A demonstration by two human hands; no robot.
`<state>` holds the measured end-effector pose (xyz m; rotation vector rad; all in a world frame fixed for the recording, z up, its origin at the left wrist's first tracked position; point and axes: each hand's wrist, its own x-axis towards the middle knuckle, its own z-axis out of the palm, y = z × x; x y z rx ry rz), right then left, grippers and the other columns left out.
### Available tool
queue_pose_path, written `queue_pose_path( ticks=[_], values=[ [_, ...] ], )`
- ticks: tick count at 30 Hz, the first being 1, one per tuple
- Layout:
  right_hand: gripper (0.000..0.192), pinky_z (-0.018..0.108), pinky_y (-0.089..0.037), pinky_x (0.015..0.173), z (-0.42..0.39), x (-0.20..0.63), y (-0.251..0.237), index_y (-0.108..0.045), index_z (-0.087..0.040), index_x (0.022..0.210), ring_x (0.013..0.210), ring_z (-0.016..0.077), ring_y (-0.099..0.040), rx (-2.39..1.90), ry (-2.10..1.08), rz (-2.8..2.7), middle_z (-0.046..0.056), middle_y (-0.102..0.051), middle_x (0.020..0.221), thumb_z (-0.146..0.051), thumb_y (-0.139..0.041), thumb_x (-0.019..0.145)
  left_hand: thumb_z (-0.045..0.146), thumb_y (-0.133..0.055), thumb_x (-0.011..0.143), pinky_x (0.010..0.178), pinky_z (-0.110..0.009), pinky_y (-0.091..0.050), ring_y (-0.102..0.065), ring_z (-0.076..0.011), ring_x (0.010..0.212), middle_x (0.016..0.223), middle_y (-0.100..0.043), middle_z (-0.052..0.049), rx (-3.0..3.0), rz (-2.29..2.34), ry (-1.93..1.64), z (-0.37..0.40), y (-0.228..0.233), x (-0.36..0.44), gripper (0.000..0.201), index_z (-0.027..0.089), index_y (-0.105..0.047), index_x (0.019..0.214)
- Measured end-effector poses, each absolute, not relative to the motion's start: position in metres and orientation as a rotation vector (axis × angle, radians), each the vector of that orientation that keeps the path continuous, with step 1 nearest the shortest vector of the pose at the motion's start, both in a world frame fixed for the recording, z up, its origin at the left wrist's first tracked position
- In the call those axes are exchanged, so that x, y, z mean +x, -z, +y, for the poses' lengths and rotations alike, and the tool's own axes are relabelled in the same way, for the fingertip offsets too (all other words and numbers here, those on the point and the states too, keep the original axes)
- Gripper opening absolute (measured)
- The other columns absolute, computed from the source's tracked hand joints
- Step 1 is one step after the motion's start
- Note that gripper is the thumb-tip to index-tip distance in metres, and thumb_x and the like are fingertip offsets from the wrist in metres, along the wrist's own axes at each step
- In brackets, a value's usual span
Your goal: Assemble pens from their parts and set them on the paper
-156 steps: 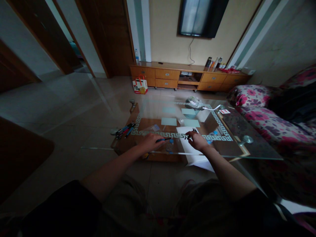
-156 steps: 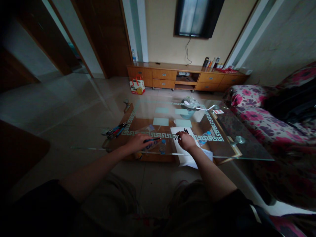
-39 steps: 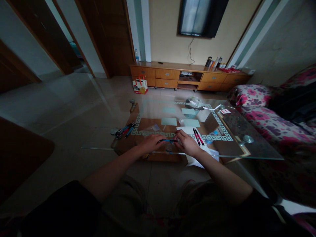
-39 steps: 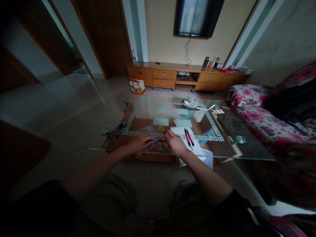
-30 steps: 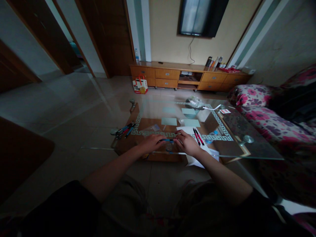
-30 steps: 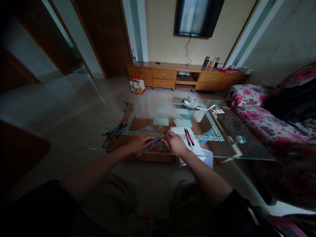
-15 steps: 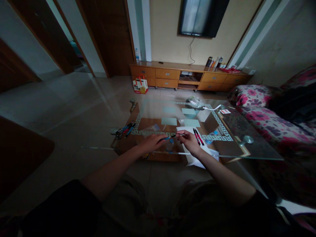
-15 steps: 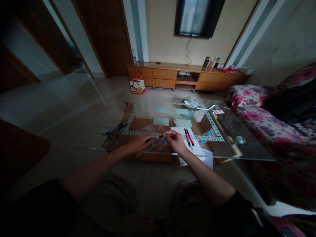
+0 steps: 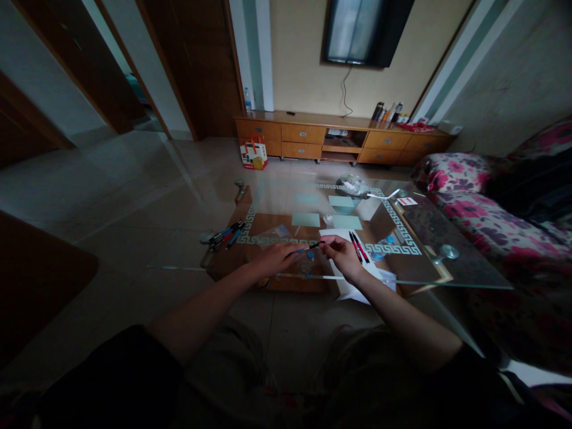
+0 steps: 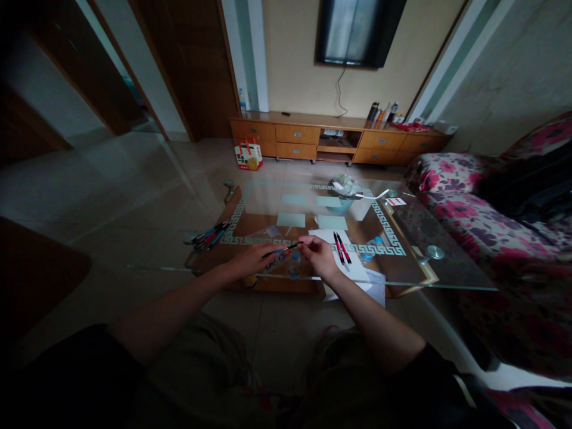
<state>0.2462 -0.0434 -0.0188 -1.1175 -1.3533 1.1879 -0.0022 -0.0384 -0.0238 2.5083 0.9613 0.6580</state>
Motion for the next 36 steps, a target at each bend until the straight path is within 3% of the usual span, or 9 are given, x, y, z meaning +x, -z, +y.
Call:
queue_pose_path(
  ticks=[15,24,30,36],
  values=[
    [0.041,0.026,-0.045,0.054,-0.036,0.259,0.022,-0.068,-0.018,0.102,0.064,0.0137,-0.058,-1.151,-1.053,-1.341,0.003,-0.068,0.084,-0.050,-0.073,0.077,0.030,-0.043,0.101,0.090,-0.030,-0.051,-0.066,-0.0190,0.107,0.126,-0.068,-0.005,2.515,1.046,-0.593,-0.041,0.020,-0.003,0.041,0.028,-0.050,0.141],
    [0.042,0.030,-0.052,0.060,-0.024,0.284,0.021,-0.064,-0.018,0.110,0.074,0.0186,-0.063,-1.203,-0.723,-1.412,0.007,-0.069,0.092,-0.048,-0.069,0.082,0.030,-0.042,0.101,0.092,-0.032,-0.050,-0.065,-0.0202,0.108,0.128,-0.067,-0.005,2.509,1.065,-0.560,-0.041,0.020,-0.004,0.042,0.027,-0.050,0.142],
    [0.028,0.034,-0.051,0.069,-0.022,0.308,0.016,-0.071,-0.019,0.099,0.071,0.0199,-0.063,-1.398,-0.431,-1.675,0.009,-0.073,0.091,-0.043,-0.063,0.087,0.029,-0.043,0.100,0.092,-0.032,-0.051,-0.066,-0.0195,0.108,0.130,-0.066,-0.004,2.503,1.071,-0.599,-0.040,0.024,-0.005,0.042,0.028,-0.051,0.141],
    [0.021,0.035,-0.051,0.076,-0.023,0.308,0.020,-0.072,-0.021,0.101,0.077,0.0211,-0.067,-1.387,-0.354,-1.924,0.007,-0.074,0.093,-0.031,-0.060,0.088,0.029,-0.043,0.100,0.093,-0.032,-0.051,-0.066,-0.0194,0.109,0.127,-0.067,-0.004,2.502,1.061,-0.600,-0.040,0.022,-0.006,0.042,0.029,-0.051,0.141]
  ],
)
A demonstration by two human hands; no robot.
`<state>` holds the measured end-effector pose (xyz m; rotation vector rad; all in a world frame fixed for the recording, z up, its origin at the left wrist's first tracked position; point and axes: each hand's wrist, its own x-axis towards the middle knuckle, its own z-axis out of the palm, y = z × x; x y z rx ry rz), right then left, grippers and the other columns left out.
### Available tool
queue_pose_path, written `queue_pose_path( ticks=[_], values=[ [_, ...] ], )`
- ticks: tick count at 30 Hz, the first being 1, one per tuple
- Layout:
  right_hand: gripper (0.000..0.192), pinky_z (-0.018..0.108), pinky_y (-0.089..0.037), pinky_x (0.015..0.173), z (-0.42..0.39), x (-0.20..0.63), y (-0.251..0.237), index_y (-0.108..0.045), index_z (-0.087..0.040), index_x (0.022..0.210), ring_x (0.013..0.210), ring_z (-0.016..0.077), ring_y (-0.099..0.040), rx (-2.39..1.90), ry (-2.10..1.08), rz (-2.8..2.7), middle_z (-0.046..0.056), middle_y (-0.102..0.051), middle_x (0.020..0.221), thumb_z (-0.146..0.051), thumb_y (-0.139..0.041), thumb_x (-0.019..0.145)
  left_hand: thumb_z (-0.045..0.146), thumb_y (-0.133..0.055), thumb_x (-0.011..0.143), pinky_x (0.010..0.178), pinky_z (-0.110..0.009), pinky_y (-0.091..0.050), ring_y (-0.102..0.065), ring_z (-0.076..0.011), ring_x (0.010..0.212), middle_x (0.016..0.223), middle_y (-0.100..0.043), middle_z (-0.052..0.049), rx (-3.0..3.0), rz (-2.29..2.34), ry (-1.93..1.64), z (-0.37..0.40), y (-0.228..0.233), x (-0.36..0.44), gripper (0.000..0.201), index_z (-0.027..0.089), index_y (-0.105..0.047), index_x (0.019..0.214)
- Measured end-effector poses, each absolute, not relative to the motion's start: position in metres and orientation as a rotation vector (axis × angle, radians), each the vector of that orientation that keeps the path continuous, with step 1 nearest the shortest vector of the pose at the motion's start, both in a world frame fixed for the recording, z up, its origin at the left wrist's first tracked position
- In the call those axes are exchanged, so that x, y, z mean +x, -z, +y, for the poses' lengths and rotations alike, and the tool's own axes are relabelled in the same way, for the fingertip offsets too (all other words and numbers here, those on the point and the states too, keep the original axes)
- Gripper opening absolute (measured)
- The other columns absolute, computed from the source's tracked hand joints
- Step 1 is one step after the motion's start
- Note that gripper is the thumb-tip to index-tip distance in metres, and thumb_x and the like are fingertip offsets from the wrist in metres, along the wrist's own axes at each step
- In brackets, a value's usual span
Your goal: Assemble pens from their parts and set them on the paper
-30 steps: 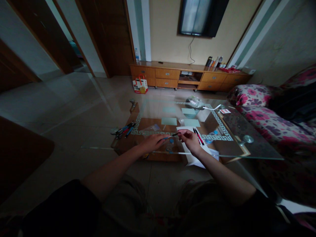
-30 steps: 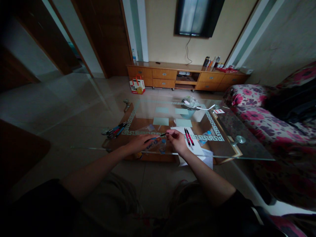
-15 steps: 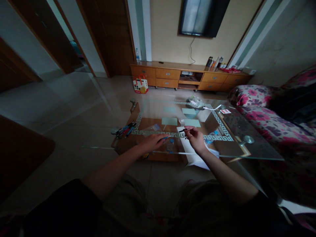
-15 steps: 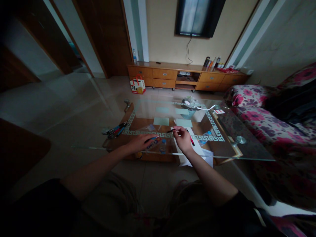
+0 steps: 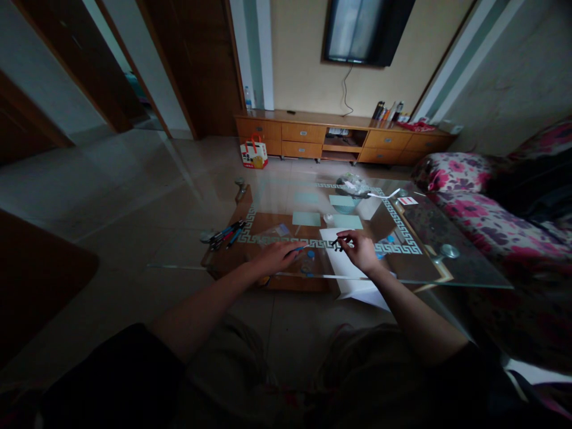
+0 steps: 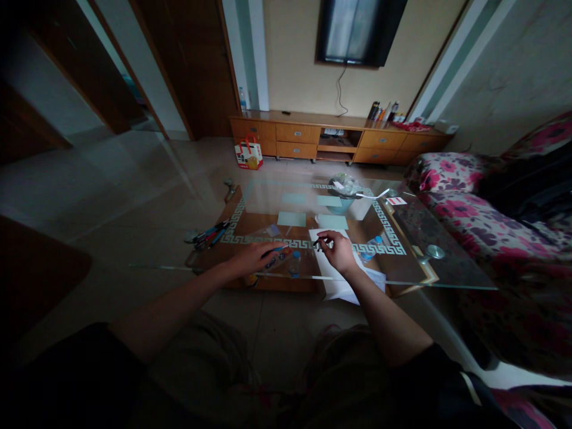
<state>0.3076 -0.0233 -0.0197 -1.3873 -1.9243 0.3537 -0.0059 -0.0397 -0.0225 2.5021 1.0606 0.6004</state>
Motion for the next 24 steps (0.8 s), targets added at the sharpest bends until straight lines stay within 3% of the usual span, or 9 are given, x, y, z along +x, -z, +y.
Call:
queue_pose_path(
  ticks=[9,24],
  values=[
    [0.024,0.038,-0.049,0.085,-0.022,0.303,0.029,-0.068,-0.021,0.110,0.088,0.0230,-0.067,-1.370,-0.294,-2.109,0.005,-0.075,0.092,-0.019,-0.060,0.087,0.030,-0.043,0.100,0.092,-0.033,-0.051,-0.066,-0.0198,0.108,0.127,-0.067,-0.005,2.499,1.072,-0.590,-0.039,0.024,-0.005,0.041,0.028,-0.051,0.141],
    [0.027,0.044,-0.044,0.098,-0.017,0.307,0.038,-0.067,-0.021,0.113,0.092,0.0244,-0.067,-1.351,-0.232,-2.172,0.006,-0.075,0.092,-0.019,-0.058,0.087,0.029,-0.044,0.100,0.095,-0.034,-0.051,-0.065,-0.0199,0.111,0.129,-0.066,-0.005,2.484,1.049,-0.619,-0.040,0.023,-0.005,0.042,0.028,-0.051,0.141]
  ],
)
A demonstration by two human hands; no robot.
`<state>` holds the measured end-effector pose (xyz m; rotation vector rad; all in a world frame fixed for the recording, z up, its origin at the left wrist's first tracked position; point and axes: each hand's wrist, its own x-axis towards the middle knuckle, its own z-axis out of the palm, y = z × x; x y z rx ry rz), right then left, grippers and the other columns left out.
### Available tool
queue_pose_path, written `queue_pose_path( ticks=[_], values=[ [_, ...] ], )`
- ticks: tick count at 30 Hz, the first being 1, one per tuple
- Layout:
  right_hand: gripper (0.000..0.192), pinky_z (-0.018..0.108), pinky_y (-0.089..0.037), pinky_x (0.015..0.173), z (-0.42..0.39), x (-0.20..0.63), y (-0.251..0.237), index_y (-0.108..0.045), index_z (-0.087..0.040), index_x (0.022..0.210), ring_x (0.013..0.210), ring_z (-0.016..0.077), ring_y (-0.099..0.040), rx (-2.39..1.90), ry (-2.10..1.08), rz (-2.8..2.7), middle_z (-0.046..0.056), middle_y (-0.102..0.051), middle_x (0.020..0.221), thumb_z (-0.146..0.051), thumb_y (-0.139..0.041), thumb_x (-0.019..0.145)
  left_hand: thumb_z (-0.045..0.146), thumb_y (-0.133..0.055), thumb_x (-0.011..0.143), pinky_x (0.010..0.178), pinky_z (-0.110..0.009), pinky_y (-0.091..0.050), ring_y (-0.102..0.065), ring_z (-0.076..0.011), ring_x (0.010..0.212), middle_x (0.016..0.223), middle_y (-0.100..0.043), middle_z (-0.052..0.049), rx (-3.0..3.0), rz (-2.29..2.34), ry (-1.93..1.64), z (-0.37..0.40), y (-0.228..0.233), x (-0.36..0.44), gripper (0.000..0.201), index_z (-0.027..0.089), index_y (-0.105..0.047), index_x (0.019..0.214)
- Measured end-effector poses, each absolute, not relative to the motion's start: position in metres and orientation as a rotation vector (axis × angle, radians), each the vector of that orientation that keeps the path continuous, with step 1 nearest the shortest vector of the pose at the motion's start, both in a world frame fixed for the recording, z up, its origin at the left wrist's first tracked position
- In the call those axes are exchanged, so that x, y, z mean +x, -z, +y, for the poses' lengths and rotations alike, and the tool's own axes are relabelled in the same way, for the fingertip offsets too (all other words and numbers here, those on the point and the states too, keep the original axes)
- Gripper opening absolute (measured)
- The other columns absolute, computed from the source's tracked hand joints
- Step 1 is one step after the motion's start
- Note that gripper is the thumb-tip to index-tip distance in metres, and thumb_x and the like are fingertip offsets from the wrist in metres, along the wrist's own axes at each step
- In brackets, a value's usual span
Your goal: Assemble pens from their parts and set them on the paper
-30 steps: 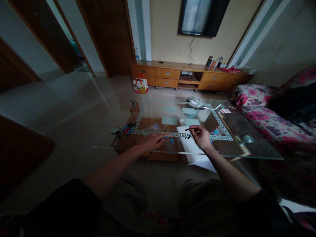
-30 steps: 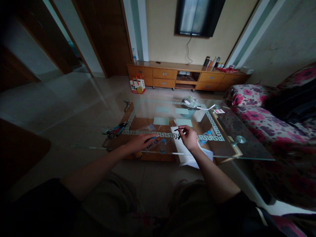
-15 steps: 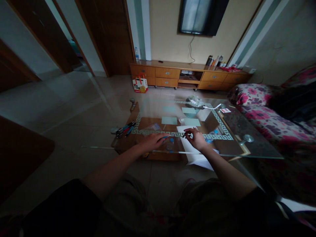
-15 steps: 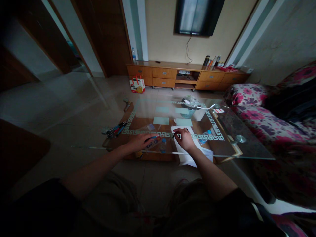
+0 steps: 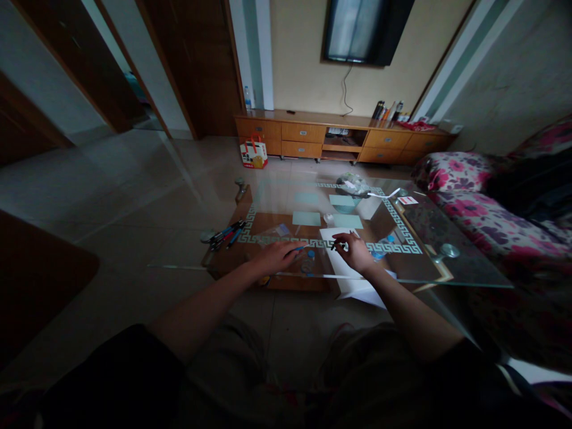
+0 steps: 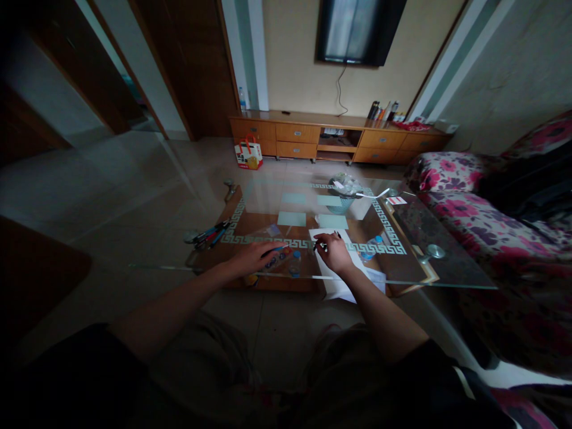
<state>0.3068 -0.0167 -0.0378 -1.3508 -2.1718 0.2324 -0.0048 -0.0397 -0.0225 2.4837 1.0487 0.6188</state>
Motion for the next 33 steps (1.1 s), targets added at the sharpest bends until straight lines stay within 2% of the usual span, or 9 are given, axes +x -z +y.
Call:
queue_pose_path(
  ticks=[9,15,19,25,29,33],
  values=[
    [0.030,0.041,-0.047,0.090,-0.017,0.308,0.039,-0.065,-0.020,0.117,0.093,0.0252,-0.064,-1.361,-0.220,-2.214,0.006,-0.075,0.094,-0.019,-0.057,0.088,0.029,-0.043,0.100,0.093,-0.032,-0.051,-0.065,-0.0196,0.109,0.128,-0.067,-0.005,2.503,1.048,-0.614,-0.040,0.020,-0.005,0.042,0.027,-0.051,0.141],
    [0.034,0.045,-0.045,0.094,-0.017,0.307,0.036,-0.062,-0.018,0.120,0.104,0.0298,-0.058,-1.343,-0.098,-2.186,0.012,-0.069,0.112,-0.028,-0.060,0.087,0.029,-0.043,0.100,0.093,-0.033,-0.051,-0.065,-0.0196,0.108,0.127,-0.067,-0.005,2.497,1.049,-0.622,-0.040,0.021,-0.004,0.042,0.028,-0.051,0.141],
    [0.040,0.047,-0.042,0.100,-0.026,0.299,0.019,-0.056,-0.018,0.128,0.112,0.0327,-0.053,-1.270,-0.028,-2.142,0.013,-0.063,0.121,-0.028,-0.056,0.090,0.029,-0.046,0.098,0.088,-0.031,-0.052,-0.068,-0.0194,0.102,0.121,-0.070,-0.004,2.480,1.085,-0.612,-0.040,0.022,-0.004,0.044,0.029,-0.050,0.143],
    [0.039,0.047,-0.043,0.100,-0.046,0.272,0.000,-0.053,-0.022,0.132,0.113,0.0314,-0.052,-1.110,-0.157,-2.206,0.012,-0.061,0.120,-0.022,-0.051,0.093,0.027,-0.046,0.097,0.084,-0.028,-0.052,-0.069,-0.0169,0.093,0.114,-0.073,-0.004,2.463,1.067,-0.632,-0.041,0.017,-0.002,0.045,0.026,-0.051,0.142],
    [0.041,0.047,-0.046,0.097,-0.056,0.255,0.000,-0.051,-0.023,0.135,0.112,0.0305,-0.054,-1.009,-0.269,-2.321,0.012,-0.062,0.117,-0.021,-0.050,0.093,0.028,-0.046,0.097,0.090,-0.029,-0.052,-0.068,-0.0180,0.103,0.122,-0.070,-0.005,2.451,1.080,-0.676,-0.042,0.014,-0.001,0.042,0.024,-0.054,0.139],
    [0.055,0.047,-0.047,0.097,-0.059,0.248,0.001,-0.040,-0.022,0.147,0.109,0.0295,-0.056,-1.001,-0.299,-2.378,0.013,-0.062,0.118,-0.020,-0.051,0.093,0.027,-0.046,0.097,0.094,-0.030,-0.051,-0.067,-0.0179,0.106,0.125,-0.069,-0.005,2.454,1.074,-0.684,-0.042,0.017,-0.001,0.042,0.024,-0.054,0.138]
  ],
)
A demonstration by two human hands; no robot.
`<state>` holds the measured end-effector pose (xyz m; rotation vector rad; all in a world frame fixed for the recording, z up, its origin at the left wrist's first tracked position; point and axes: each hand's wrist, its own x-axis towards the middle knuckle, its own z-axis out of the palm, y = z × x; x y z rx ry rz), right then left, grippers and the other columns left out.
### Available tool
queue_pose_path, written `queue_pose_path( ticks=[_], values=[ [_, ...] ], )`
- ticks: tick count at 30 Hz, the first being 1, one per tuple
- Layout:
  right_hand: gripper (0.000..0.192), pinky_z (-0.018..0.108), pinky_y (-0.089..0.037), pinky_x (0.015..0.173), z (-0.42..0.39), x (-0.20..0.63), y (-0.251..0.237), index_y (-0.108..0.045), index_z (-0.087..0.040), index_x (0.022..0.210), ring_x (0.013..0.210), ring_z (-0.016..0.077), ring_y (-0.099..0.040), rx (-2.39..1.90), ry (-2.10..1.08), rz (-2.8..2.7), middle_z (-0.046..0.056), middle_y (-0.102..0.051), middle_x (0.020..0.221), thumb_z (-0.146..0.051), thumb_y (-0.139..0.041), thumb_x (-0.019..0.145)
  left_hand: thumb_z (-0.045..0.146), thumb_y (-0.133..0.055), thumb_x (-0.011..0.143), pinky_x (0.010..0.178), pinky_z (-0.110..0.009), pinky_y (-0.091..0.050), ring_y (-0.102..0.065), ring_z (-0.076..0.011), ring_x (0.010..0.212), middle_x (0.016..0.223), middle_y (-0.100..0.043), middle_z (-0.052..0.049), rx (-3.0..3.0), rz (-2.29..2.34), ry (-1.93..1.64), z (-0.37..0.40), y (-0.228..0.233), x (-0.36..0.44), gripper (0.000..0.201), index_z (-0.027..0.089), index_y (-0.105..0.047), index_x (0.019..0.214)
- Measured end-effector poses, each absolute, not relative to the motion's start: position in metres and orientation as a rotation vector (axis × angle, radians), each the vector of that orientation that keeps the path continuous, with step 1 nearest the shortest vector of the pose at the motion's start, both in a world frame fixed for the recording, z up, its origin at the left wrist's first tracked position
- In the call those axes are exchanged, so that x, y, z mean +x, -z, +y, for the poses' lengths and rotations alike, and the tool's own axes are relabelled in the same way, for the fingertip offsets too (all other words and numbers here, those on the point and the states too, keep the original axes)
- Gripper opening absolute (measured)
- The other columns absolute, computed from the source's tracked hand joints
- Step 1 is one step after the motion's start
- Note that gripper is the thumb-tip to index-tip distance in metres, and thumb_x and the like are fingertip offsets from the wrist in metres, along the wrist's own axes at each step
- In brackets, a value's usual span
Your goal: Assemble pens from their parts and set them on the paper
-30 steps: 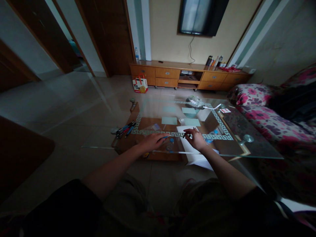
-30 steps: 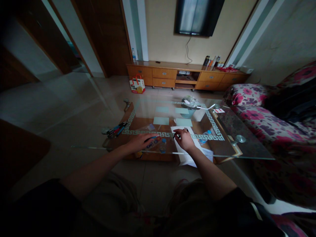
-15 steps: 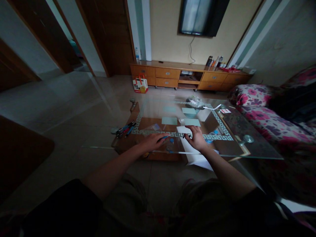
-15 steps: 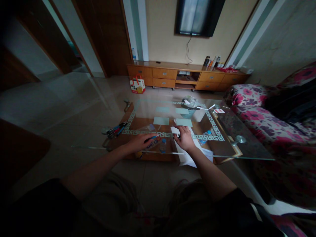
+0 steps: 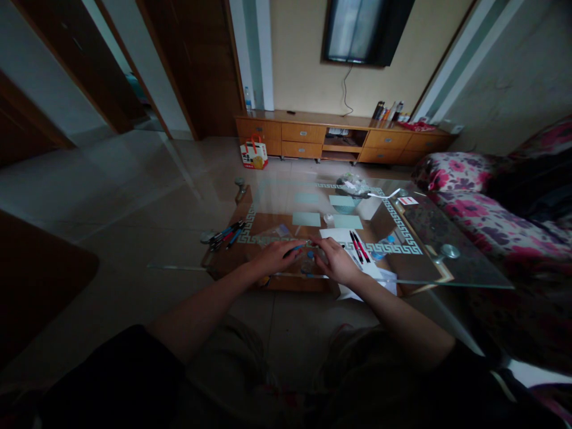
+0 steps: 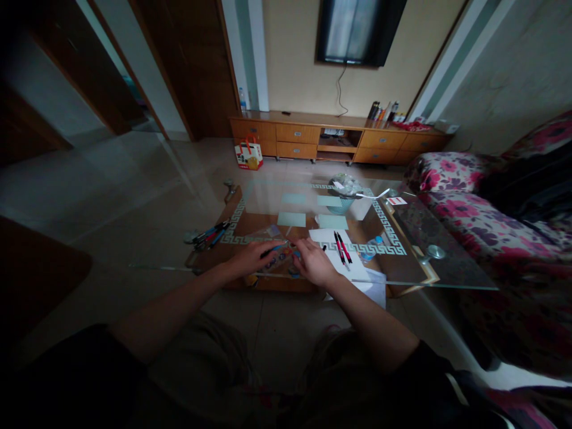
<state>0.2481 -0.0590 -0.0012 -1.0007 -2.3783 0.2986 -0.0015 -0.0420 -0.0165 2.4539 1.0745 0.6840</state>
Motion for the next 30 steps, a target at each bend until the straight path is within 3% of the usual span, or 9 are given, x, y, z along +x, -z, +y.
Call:
queue_pose_path(
  ticks=[4,10,14,24,30],
  values=[
    [0.066,0.047,-0.048,0.098,-0.057,0.251,0.002,-0.028,-0.022,0.154,0.111,0.0292,-0.055,-1.001,-0.313,-2.387,0.014,-0.060,0.122,-0.019,-0.052,0.092,0.027,-0.046,0.098,0.095,-0.030,-0.051,-0.067,-0.0179,0.107,0.126,-0.069,-0.005,2.471,1.071,-0.697,-0.041,0.019,-0.002,0.041,0.025,-0.054,0.138],
    [0.068,0.050,-0.047,0.097,-0.054,0.252,0.005,-0.024,-0.022,0.156,0.110,0.0300,-0.055,-0.969,-0.307,-2.434,0.013,-0.062,0.119,-0.018,-0.051,0.093,0.026,-0.046,0.098,0.095,-0.030,-0.052,-0.067,-0.0173,0.107,0.125,-0.069,-0.005,2.478,1.058,-0.715,-0.040,0.020,-0.001,0.038,0.024,-0.057,0.134],
    [0.064,0.050,-0.048,0.096,-0.054,0.252,0.007,-0.027,-0.022,0.155,0.108,0.0294,-0.056,-0.980,-0.292,-2.458,0.013,-0.062,0.115,-0.020,-0.049,0.095,0.025,-0.048,0.097,0.095,-0.030,-0.052,-0.067,-0.0167,0.107,0.124,-0.069,-0.004,2.482,1.055,-0.739,-0.039,0.022,-0.001,0.039,0.025,-0.057,0.135],
    [0.061,0.046,-0.047,0.099,-0.053,0.255,0.007,-0.034,-0.019,0.151,0.113,0.0278,-0.056,-1.006,-0.278,-2.438,0.013,-0.061,0.126,-0.019,-0.050,0.093,0.028,-0.048,0.098,0.093,-0.029,-0.052,-0.068,-0.0168,0.105,0.122,-0.070,-0.004,2.471,1.075,-0.731,-0.039,0.020,-0.002,0.038,0.025,-0.058,0.134],
    [0.053,0.043,-0.047,0.093,-0.046,0.261,0.015,-0.045,-0.019,0.143,0.107,0.0272,-0.060,-1.223,-0.163,-2.314,0.013,-0.065,0.122,-0.021,-0.052,0.091,0.029,-0.048,0.098,0.089,-0.028,-0.052,-0.068,-0.0174,0.102,0.119,-0.072,-0.004,2.486,1.095,-0.717,-0.040,0.018,-0.003,0.037,0.025,-0.059,0.133]
  ],
)
